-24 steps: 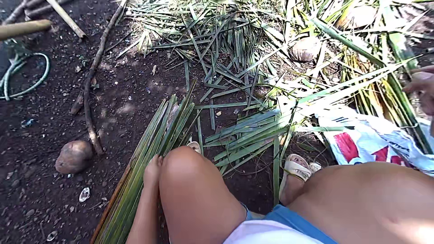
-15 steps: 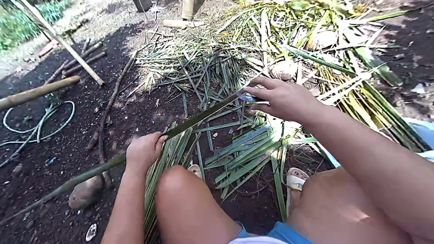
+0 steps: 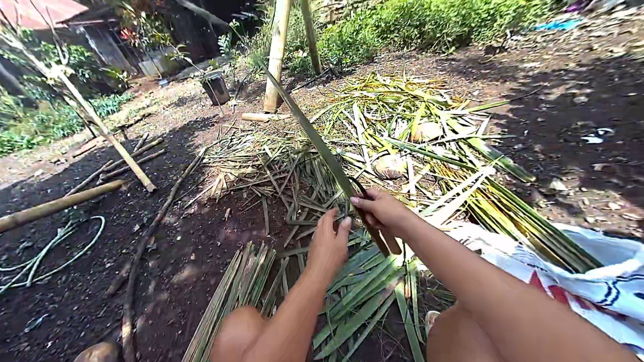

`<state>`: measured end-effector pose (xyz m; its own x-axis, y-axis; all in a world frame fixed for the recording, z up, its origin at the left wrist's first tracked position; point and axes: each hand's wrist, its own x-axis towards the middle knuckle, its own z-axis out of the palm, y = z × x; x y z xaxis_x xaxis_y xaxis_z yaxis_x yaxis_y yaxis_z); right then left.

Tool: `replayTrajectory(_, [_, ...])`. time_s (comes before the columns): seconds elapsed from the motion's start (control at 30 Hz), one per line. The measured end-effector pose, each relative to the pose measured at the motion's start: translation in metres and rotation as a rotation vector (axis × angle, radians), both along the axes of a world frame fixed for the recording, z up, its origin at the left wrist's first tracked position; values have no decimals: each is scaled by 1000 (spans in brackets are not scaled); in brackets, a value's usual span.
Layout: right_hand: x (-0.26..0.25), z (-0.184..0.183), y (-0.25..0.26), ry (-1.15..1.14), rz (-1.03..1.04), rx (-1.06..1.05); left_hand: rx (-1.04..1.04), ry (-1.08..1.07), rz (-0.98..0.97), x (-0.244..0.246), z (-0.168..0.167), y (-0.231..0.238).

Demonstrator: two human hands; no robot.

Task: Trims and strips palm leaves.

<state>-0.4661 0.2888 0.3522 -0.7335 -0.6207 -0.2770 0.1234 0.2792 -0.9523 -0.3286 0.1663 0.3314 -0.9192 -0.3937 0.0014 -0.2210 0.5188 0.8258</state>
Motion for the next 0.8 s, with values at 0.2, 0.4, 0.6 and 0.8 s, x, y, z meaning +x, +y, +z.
replayTrajectory(0.2, [-2,-11,-12,-102,-148,-172,451,-91,-5,-2,-29,46])
replayTrajectory(0.4, [-14,-18,-17,-173,-341,-116,600,-138,260,-13,-37,8])
replayTrajectory(0.6, [11,-22,-21,82,-54,117,899,-56,339,-13,-23,3])
replayTrajectory(0.8, [49,-26,-27,555,270,330,990,68,391,-7,-2,-9])
